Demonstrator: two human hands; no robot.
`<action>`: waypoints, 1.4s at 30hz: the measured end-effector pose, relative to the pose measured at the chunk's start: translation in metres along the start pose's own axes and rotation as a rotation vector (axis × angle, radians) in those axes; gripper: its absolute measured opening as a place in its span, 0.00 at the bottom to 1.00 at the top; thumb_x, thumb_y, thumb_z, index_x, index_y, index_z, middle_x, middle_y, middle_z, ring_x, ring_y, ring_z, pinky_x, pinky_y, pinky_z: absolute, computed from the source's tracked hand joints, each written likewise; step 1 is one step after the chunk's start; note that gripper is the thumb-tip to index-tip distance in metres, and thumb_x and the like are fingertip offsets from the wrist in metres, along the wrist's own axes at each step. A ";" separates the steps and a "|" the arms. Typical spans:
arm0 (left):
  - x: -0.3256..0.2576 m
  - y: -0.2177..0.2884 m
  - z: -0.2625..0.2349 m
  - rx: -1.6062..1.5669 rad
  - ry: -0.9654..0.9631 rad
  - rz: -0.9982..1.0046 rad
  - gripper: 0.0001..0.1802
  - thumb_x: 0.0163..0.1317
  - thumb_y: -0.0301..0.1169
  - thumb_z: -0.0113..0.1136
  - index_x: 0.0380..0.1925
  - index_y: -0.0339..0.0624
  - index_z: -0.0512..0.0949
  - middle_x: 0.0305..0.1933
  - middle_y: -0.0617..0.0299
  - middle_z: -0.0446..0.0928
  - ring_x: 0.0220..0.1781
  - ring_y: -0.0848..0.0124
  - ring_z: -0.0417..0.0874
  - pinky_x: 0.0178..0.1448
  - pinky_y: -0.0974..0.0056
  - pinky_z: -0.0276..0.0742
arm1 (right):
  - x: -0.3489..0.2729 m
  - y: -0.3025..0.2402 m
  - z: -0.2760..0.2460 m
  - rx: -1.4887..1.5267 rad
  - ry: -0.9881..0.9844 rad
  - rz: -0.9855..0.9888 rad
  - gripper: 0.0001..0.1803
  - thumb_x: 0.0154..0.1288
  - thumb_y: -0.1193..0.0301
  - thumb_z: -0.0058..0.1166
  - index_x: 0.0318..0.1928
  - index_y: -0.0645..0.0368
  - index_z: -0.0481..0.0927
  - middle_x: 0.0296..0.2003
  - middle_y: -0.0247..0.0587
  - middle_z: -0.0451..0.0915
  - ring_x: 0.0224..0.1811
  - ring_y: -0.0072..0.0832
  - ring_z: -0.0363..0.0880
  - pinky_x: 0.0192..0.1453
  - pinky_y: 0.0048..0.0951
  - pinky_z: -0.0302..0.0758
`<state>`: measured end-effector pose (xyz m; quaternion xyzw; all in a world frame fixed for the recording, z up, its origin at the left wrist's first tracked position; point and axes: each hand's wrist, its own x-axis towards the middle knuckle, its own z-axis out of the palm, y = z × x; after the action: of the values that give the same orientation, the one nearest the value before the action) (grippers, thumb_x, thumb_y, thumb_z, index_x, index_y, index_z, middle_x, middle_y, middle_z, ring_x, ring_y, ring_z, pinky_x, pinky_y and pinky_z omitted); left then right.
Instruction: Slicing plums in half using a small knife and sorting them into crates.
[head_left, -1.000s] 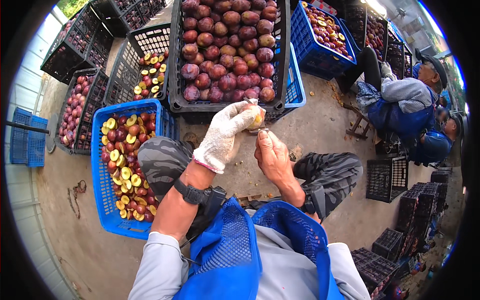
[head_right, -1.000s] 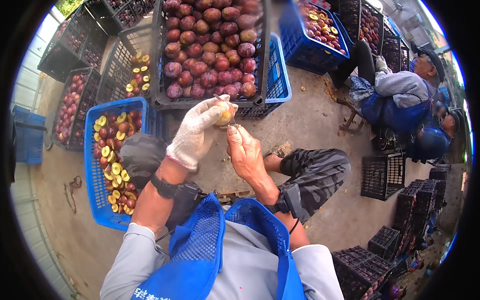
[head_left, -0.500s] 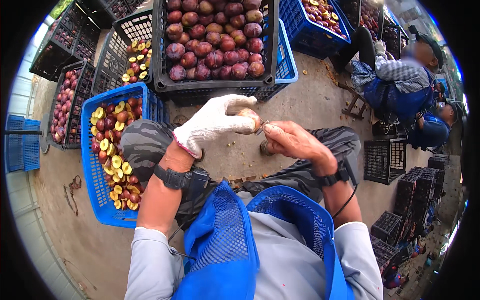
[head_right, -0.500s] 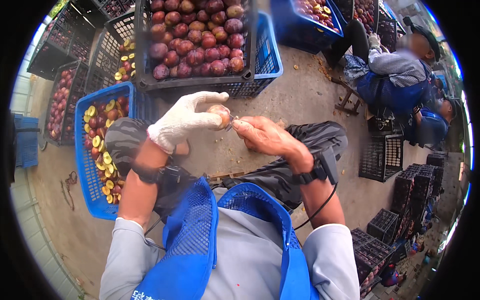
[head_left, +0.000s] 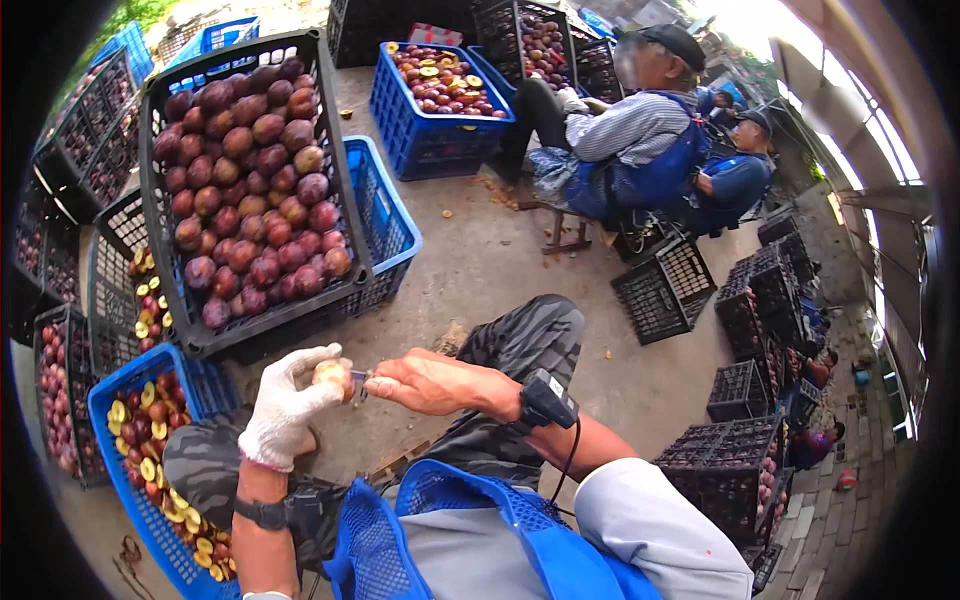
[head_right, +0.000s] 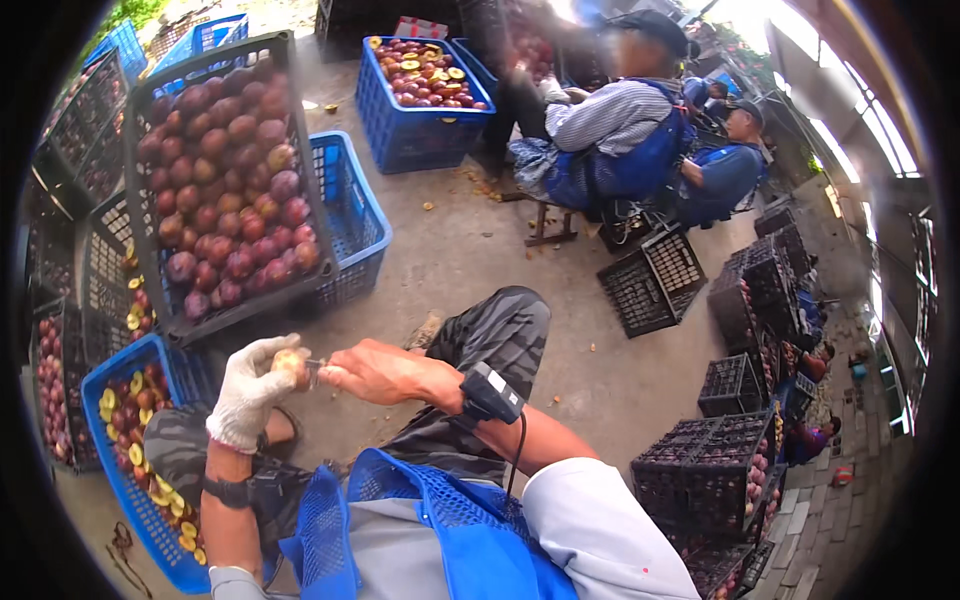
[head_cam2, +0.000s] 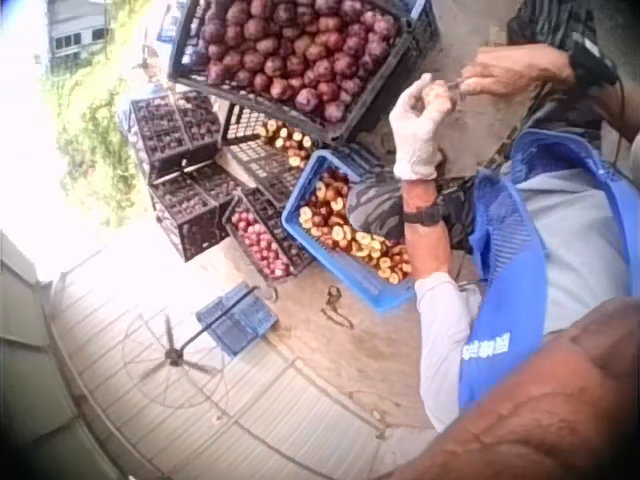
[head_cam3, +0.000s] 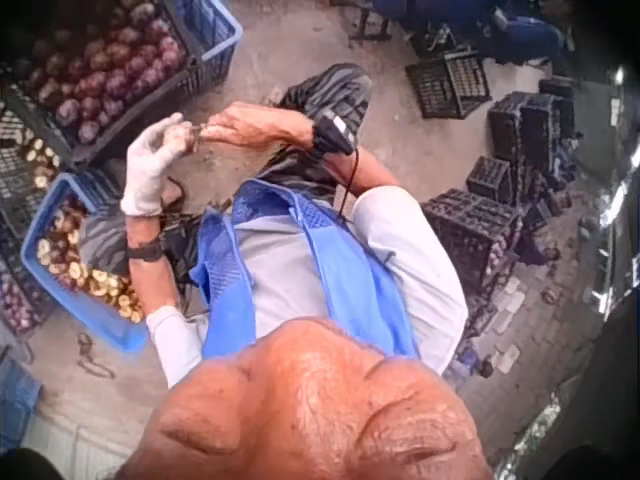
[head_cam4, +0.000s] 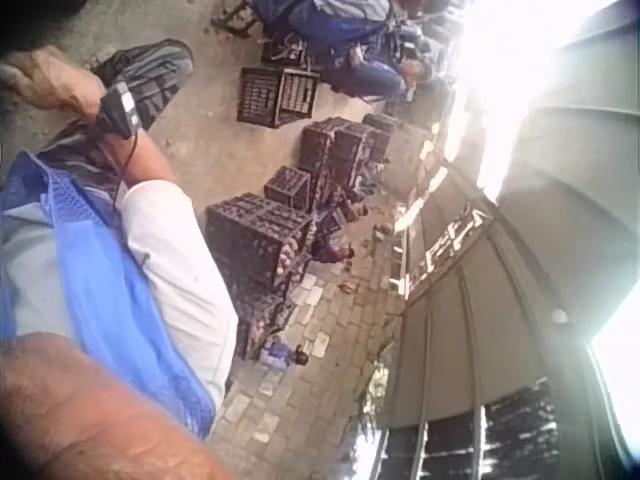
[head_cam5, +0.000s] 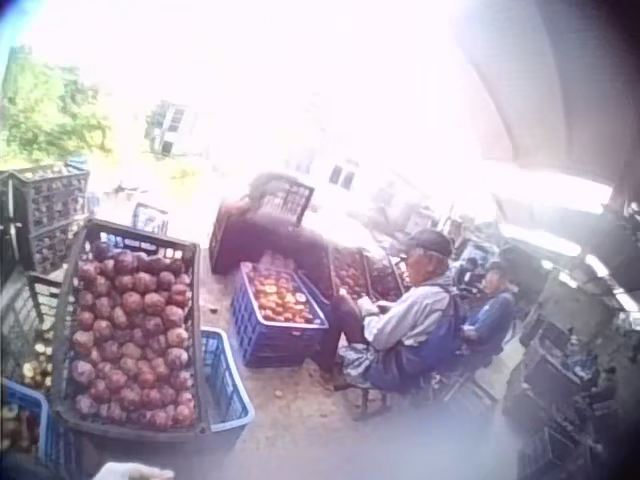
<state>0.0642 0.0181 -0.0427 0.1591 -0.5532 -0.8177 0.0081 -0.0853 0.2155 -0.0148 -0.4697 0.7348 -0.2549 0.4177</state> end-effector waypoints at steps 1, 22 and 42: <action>-0.002 -0.003 -0.005 0.095 -0.076 -0.022 0.32 0.54 0.29 0.74 0.59 0.29 0.77 0.52 0.50 0.84 0.52 0.66 0.86 0.60 0.60 0.82 | -0.004 -0.006 -0.006 -0.010 0.024 0.025 0.27 0.79 0.51 0.40 0.47 0.65 0.80 0.38 0.64 0.82 0.45 0.61 0.80 0.51 0.53 0.74; 0.068 0.001 0.030 -0.888 0.128 -0.122 0.26 0.79 0.53 0.42 0.62 0.46 0.74 0.51 0.57 0.83 0.43 0.61 0.87 0.46 0.55 0.84 | 0.066 -0.017 -0.007 -0.009 0.812 -0.266 0.26 0.59 0.63 0.72 0.55 0.62 0.81 0.40 0.44 0.86 0.43 0.35 0.86 0.50 0.32 0.80; 0.066 0.000 0.028 0.311 0.763 0.736 0.14 0.77 0.33 0.49 0.49 0.35 0.79 0.46 0.48 0.83 0.48 0.52 0.87 0.54 0.55 0.80 | 0.105 -0.058 0.021 0.584 0.975 -0.112 0.13 0.65 0.65 0.67 0.39 0.64 0.85 0.29 0.31 0.82 0.28 0.20 0.77 0.33 0.27 0.75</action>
<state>-0.0063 0.0312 -0.0495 0.2397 -0.6443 -0.5540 0.4696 -0.0615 0.0963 -0.0202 -0.2010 0.7155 -0.6565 0.1288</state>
